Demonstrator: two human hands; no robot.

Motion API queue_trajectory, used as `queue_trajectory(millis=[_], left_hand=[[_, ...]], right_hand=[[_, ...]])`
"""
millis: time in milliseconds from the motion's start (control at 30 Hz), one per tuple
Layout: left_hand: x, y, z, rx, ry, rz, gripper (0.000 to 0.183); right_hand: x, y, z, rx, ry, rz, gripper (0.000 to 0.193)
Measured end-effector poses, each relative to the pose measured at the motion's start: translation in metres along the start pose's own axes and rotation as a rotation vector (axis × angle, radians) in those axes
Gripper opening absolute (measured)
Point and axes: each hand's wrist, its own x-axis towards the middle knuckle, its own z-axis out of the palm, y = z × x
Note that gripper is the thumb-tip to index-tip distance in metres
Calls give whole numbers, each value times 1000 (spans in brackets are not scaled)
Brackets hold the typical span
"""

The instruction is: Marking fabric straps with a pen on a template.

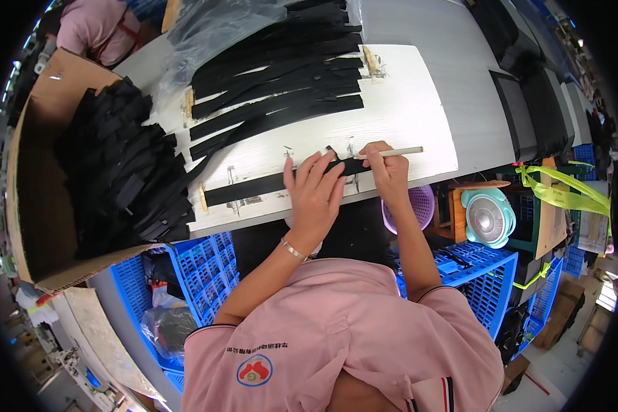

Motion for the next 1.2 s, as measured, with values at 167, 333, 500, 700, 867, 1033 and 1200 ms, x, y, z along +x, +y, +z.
queue_trajectory(millis=[167,333,500,700,867,1033,1200], left_hand=[[10,-2,20,-13,0,32,15],[10,-1,22,11,-4,6,15],[10,-1,23,27,-6,13,15],[11,-1,23,28,1,19,13],[10,-3,20,47,14,20,14],[10,-15,2,69,92,-26,29],[27,-79,-50,367,316,-151,45]], right_hand=[[0,-1,-2,-50,-25,19,24],[-1,-4,-1,-150,-44,13,23],[-1,1,-2,-111,-26,-23,24],[-2,3,-9,-79,-108,-85,25],[-1,9,-6,-162,-138,-163,25],[-7,6,-12,-69,-130,-79,26],[-3,-9,-3,16,-85,-15,21]])
